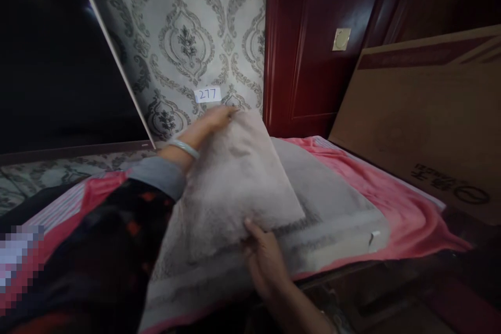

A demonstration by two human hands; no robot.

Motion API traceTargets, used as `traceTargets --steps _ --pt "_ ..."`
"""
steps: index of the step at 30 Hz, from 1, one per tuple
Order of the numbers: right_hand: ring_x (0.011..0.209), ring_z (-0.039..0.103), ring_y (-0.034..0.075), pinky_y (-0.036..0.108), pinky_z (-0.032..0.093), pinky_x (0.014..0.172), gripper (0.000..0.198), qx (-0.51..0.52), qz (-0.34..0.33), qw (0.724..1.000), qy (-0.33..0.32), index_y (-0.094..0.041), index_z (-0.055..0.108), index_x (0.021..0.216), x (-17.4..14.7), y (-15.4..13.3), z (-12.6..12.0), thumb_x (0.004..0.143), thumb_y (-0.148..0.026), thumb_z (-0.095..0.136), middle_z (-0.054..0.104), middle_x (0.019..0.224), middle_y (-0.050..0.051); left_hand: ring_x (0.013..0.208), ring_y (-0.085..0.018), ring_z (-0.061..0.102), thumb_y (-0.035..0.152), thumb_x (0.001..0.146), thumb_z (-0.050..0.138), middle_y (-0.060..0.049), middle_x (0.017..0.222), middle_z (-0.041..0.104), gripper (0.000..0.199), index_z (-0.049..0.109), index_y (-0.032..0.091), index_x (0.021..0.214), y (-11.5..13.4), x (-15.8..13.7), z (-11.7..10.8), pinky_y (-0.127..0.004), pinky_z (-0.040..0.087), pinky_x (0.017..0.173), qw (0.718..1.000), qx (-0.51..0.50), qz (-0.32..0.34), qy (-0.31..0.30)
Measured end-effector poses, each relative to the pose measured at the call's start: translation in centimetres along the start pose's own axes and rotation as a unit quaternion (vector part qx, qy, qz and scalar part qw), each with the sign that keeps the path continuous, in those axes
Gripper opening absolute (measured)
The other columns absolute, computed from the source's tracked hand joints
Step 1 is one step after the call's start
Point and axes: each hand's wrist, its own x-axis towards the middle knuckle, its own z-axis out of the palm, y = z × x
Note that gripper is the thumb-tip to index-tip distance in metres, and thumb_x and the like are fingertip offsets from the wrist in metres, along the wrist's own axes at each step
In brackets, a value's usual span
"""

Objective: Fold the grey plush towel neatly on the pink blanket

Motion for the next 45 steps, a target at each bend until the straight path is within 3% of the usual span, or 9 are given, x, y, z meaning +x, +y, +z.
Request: traceTargets --steps 4,9,15,20,23,30,35,40,45 --pt "0.123 0.061 0.033 0.051 0.058 0.090 0.027 -0.045 0.025 0.997 -0.057 -0.037 0.065 0.096 1.6 3.8 -1.7 0.075 -0.054 0.066 0.072 0.118 -0.003 0.144 -0.038 0.034 0.008 0.083 0.061 -0.018 0.154 0.041 0.066 0.048 0.022 0.147 0.6 -2.3 5.3 -0.056 0.022 0.117 0.989 0.056 0.001 -0.137" --pt "0.121 0.062 0.031 0.051 0.052 0.103 0.020 0.002 0.039 0.998 -0.044 -0.033 0.064 0.080 1.0 3.1 -5.1 0.075 -0.051 0.071 0.074 0.111 -0.004 0.136 -0.037 0.047 0.013 0.075 0.067 -0.018 0.145 0.053 0.057 0.062 0.019 0.132 -4.0 -11.8 9.3 -0.050 0.034 0.113 0.981 0.008 -0.044 -0.189" --pt "0.114 0.066 0.031 0.053 0.046 0.108 0.028 0.088 0.072 0.994 0.001 -0.024 0.059 0.067 -1.7 -0.6 -7.9 0.068 -0.035 0.085 0.073 0.092 -0.002 0.124 -0.033 0.057 0.026 0.064 0.075 -0.013 0.121 0.069 0.034 0.073 0.020 0.098 -10.5 -24.3 7.7 -0.043 0.035 0.114 0.947 -0.218 -0.235 0.022" --pt "0.101 0.069 0.025 0.051 0.047 0.108 0.028 0.031 0.027 0.996 0.074 -0.025 0.068 0.085 -2.2 -3.4 -10.5 0.065 -0.030 0.087 0.071 0.088 -0.001 0.088 -0.022 0.064 0.039 0.064 0.080 -0.008 0.095 0.072 0.050 0.072 0.018 0.109 -9.6 -30.0 6.1 -0.032 0.050 0.086 0.827 -0.382 -0.400 0.097" --pt "0.094 0.070 0.023 0.050 0.047 0.107 0.043 -0.021 0.012 0.995 0.101 -0.024 0.070 0.106 -1.8 -5.0 -12.1 0.067 -0.034 0.085 0.072 0.089 0.001 0.080 -0.018 0.061 0.034 0.064 0.081 -0.004 0.085 0.069 0.051 0.073 0.018 0.112 -7.9 -30.8 6.0 -0.025 0.047 0.075 0.795 -0.421 -0.427 0.096" --pt "0.078 0.073 0.024 0.046 0.059 0.084 0.065 -0.164 0.051 0.982 0.084 -0.022 0.065 0.123 0.5 -7.1 -12.6 0.064 -0.041 0.085 0.072 0.089 0.003 0.073 -0.018 0.058 0.035 0.070 0.076 -0.003 0.083 0.065 0.061 0.065 0.022 0.129 -6.7 -30.6 6.6 -0.025 0.044 0.060 0.782 -0.453 -0.423 0.058" --pt "0.061 0.064 0.015 0.035 0.059 0.062 0.062 -0.296 -0.022 0.952 0.072 -0.025 0.068 0.124 2.0 -7.1 -11.7 0.066 -0.041 0.082 0.066 0.080 -0.003 0.065 -0.015 0.049 0.027 0.074 0.071 0.003 0.066 0.051 0.047 0.070 0.023 0.120 -6.5 -30.5 6.6 -0.025 0.041 0.064 0.834 -0.396 -0.375 0.083" --pt "0.086 0.066 0.024 0.046 0.054 0.089 0.043 -0.457 -0.126 0.878 0.073 -0.025 0.075 0.112 2.2 -6.3 -12.9 0.074 -0.046 0.072 0.071 0.083 0.002 0.063 -0.015 0.049 0.027 0.076 0.068 0.003 0.064 0.053 0.038 0.073 0.021 0.113 -6.8 -31.2 7.3 -0.026 0.043 0.068 0.882 -0.319 -0.342 0.068" --pt "0.126 0.056 0.028 0.046 0.040 0.110 0.046 -0.532 -0.187 0.826 0.014 -0.026 0.069 0.124 1.3 -5.8 -14.6 0.083 -0.046 0.064 0.067 0.131 0.006 0.119 -0.025 0.058 0.036 0.079 0.066 -0.006 0.124 0.067 0.054 0.062 0.022 0.131 -7.4 -33.2 6.9 -0.035 0.044 0.104 0.901 -0.323 -0.289 0.011"
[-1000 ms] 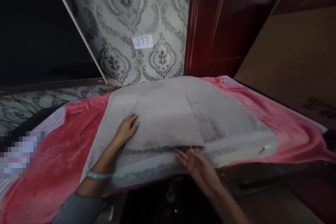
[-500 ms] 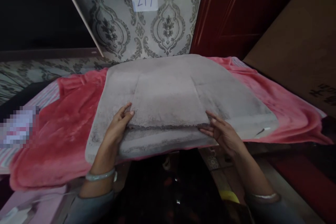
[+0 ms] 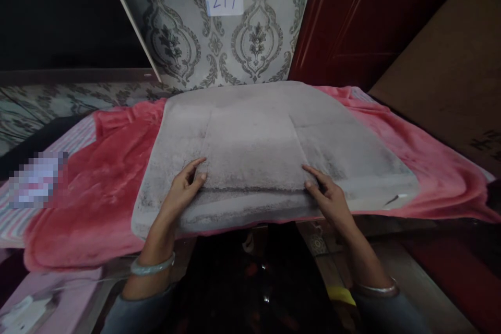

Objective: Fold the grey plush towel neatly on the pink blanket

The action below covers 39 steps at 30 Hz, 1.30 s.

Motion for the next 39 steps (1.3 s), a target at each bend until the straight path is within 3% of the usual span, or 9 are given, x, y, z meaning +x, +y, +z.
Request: traceTargets --steps 4,8,14,19,22,26,31,37,39 --pt "0.130 0.054 0.027 0.043 0.043 0.108 0.053 -0.028 -0.040 0.998 -0.028 -0.026 0.063 0.134 -0.8 0.7 -0.3 0.084 -0.043 0.063 0.063 0.137 0.007 0.143 -0.024 0.040 0.030 0.079 0.063 -0.006 0.153 0.048 0.066 0.050 0.023 0.143 -0.7 -1.2 -1.0 -0.040 0.029 0.121 0.996 0.009 0.052 -0.073" --pt "0.120 0.061 0.026 0.042 0.046 0.105 0.042 -0.054 -0.034 0.998 0.024 -0.026 0.071 0.122 -0.9 1.0 0.3 0.083 -0.038 0.059 0.069 0.127 0.005 0.139 -0.021 0.047 0.022 0.080 0.053 -0.006 0.148 0.054 0.060 0.053 0.021 0.140 -1.5 -1.5 -0.5 -0.043 0.031 0.121 0.995 0.052 0.076 -0.027" --pt "0.110 0.066 0.026 0.042 0.050 0.099 0.044 -0.078 -0.030 0.994 0.074 -0.023 0.073 0.118 -1.0 1.0 1.3 0.079 -0.035 0.056 0.072 0.121 0.006 0.128 -0.019 0.056 0.011 0.078 0.045 -0.005 0.137 0.063 0.057 0.060 0.020 0.132 -1.8 -1.9 0.5 -0.040 0.042 0.114 0.980 0.141 0.132 0.038" --pt "0.111 0.064 0.025 0.039 0.049 0.098 0.047 -0.076 -0.028 0.994 0.078 -0.023 0.072 0.118 -1.0 0.7 1.4 0.076 -0.034 0.055 0.072 0.121 0.005 0.117 -0.022 0.063 0.011 0.076 0.048 -0.007 0.134 0.065 0.058 0.058 0.017 0.133 -1.6 -1.9 1.4 -0.041 0.051 0.104 0.975 0.178 0.102 0.086" --pt "0.091 0.066 0.022 0.035 0.052 0.082 0.046 -0.075 -0.007 0.992 0.103 -0.022 0.075 0.112 -0.8 0.2 1.7 0.073 -0.034 0.055 0.074 0.109 0.005 0.113 -0.024 0.065 0.010 0.073 0.049 -0.010 0.132 0.065 0.061 0.055 0.015 0.134 -1.4 -1.7 2.0 -0.042 0.052 0.102 0.969 0.205 0.090 0.100" --pt "0.063 0.053 0.017 0.030 0.045 0.062 0.043 -0.056 0.018 0.989 0.137 -0.021 0.077 0.107 -0.6 -0.7 2.2 0.074 -0.036 0.053 0.072 0.086 0.003 0.116 -0.024 0.063 0.009 0.073 0.048 -0.011 0.129 0.066 0.060 0.057 0.014 0.131 -1.1 -1.5 2.5 -0.040 0.049 0.104 0.963 0.222 0.102 0.113" --pt "0.054 0.043 0.014 0.028 0.039 0.055 0.041 -0.020 0.034 0.992 0.124 -0.020 0.077 0.107 -0.6 -1.2 2.3 0.077 -0.036 0.055 0.059 0.062 -0.002 0.075 -0.018 0.067 0.013 0.073 0.047 -0.006 0.114 0.072 0.058 0.059 0.017 0.129 -0.6 -1.4 2.4 -0.036 0.055 0.086 0.963 0.222 0.083 0.125" --pt "0.068 0.054 0.016 0.030 0.046 0.064 0.044 -0.043 0.003 0.993 0.112 -0.021 0.073 0.116 -1.0 -0.6 2.0 0.079 -0.041 0.059 0.073 0.100 0.005 0.064 -0.015 0.060 0.018 0.073 0.046 -0.004 0.100 0.073 0.055 0.062 0.016 0.125 -0.1 -1.2 2.4 -0.032 0.052 0.079 0.967 0.205 0.073 0.134" --pt "0.062 0.052 0.015 0.029 0.045 0.061 0.046 -0.051 0.006 0.993 0.102 -0.020 0.073 0.118 -1.1 -0.5 1.8 0.079 -0.039 0.059 0.073 0.098 0.005 0.061 -0.015 0.058 0.019 0.072 0.046 -0.003 0.093 0.072 0.054 0.063 0.017 0.124 0.0 -1.1 2.4 -0.032 0.051 0.075 0.967 0.203 0.066 0.135"
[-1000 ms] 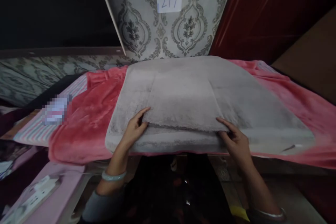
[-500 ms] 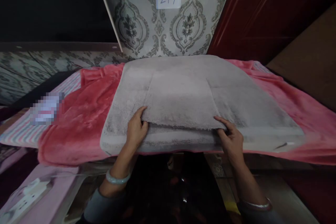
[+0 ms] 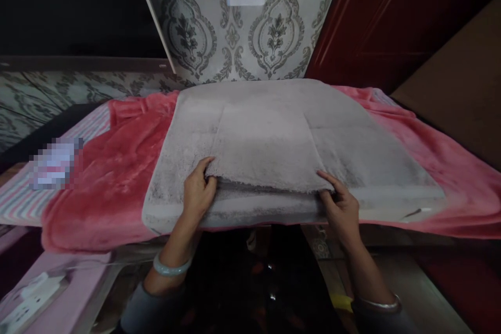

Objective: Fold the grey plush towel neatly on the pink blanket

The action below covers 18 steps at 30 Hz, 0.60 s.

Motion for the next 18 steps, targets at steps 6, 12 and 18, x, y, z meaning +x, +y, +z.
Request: traceTargets --steps 6,12,18 --pt "0.047 0.036 0.011 0.026 0.036 0.048 0.052 -0.008 0.029 0.999 -0.038 -0.019 0.069 0.126 0.0 -0.4 -0.5 0.078 -0.038 0.060 0.062 0.065 -0.003 0.055 -0.014 0.052 0.018 0.072 0.047 -0.001 0.080 0.069 0.052 0.065 0.017 0.121 0.0 0.1 0.0 -0.030 0.048 0.068 1.000 -0.007 -0.011 0.000" --pt "0.052 0.044 0.013 0.027 0.040 0.052 0.046 -0.001 0.051 0.999 0.012 -0.018 0.075 0.113 0.3 -0.5 0.3 0.075 -0.034 0.055 0.065 0.070 0.000 0.056 -0.015 0.055 0.016 0.073 0.047 0.000 0.080 0.070 0.053 0.064 0.018 0.122 -0.1 0.1 -0.1 -0.030 0.050 0.069 1.000 0.009 -0.008 -0.010" --pt "0.082 0.064 0.022 0.035 0.051 0.076 0.058 -0.076 -0.010 0.996 0.037 -0.020 0.073 0.118 1.2 -0.1 1.3 0.065 -0.028 0.052 0.072 0.114 0.008 0.098 -0.022 0.069 0.005 0.066 0.049 -0.006 0.121 0.071 0.065 0.062 0.018 0.128 -0.5 0.2 0.2 -0.036 0.053 0.096 0.999 0.040 0.017 -0.033"
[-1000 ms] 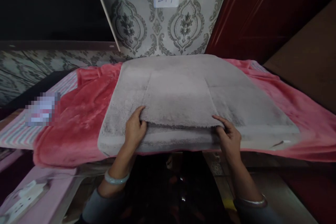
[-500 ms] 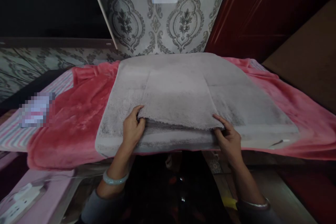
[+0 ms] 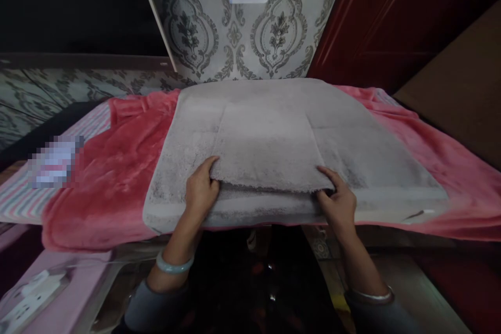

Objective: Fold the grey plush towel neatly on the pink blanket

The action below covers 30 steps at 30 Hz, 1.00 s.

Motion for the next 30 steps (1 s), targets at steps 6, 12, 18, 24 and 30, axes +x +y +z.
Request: traceTargets --steps 6,12,18,24,30 --pt "0.092 0.068 0.023 0.035 0.054 0.081 0.052 0.012 -0.022 1.000 0.015 -0.021 0.077 0.109 0.1 0.3 -0.2 0.067 -0.024 0.046 0.075 0.109 0.005 0.115 -0.022 0.064 0.000 0.066 0.045 -0.005 0.122 0.070 0.067 0.066 0.020 0.127 -0.2 -0.4 0.2 -0.039 0.048 0.106 0.999 -0.009 0.046 0.013" --pt "0.096 0.070 0.024 0.038 0.056 0.088 0.051 -0.003 -0.047 0.999 -0.006 -0.021 0.077 0.106 0.3 0.2 -0.4 0.067 -0.022 0.045 0.076 0.108 0.005 0.094 -0.023 0.064 0.000 0.070 0.044 -0.007 0.099 0.066 0.069 0.064 0.023 0.131 0.3 -0.6 0.0 -0.039 0.054 0.091 0.997 0.069 0.022 -0.019" --pt "0.101 0.070 0.025 0.041 0.055 0.092 0.049 -0.004 -0.070 0.997 -0.028 -0.023 0.077 0.107 0.5 0.6 -0.7 0.069 -0.021 0.046 0.076 0.109 0.004 0.091 -0.024 0.062 0.001 0.070 0.045 -0.007 0.094 0.064 0.070 0.063 0.025 0.133 0.3 -0.3 -0.4 -0.038 0.054 0.086 0.993 0.106 0.021 -0.036" --pt "0.102 0.069 0.024 0.039 0.056 0.090 0.052 -0.016 -0.096 0.995 -0.028 -0.025 0.076 0.109 0.4 1.3 -0.5 0.069 -0.020 0.045 0.076 0.109 0.002 0.095 -0.025 0.062 0.000 0.070 0.043 -0.008 0.097 0.064 0.072 0.062 0.023 0.135 -0.1 -0.2 -0.6 -0.040 0.053 0.088 0.990 0.120 0.030 -0.065" --pt "0.094 0.070 0.024 0.039 0.057 0.083 0.052 -0.056 -0.128 0.988 -0.061 -0.027 0.076 0.112 0.8 1.9 -0.6 0.072 -0.019 0.044 0.076 0.104 0.003 0.090 -0.024 0.062 -0.002 0.070 0.042 -0.007 0.093 0.063 0.073 0.063 0.025 0.134 -0.7 0.0 -0.7 -0.037 0.054 0.085 0.987 0.142 0.045 -0.062"
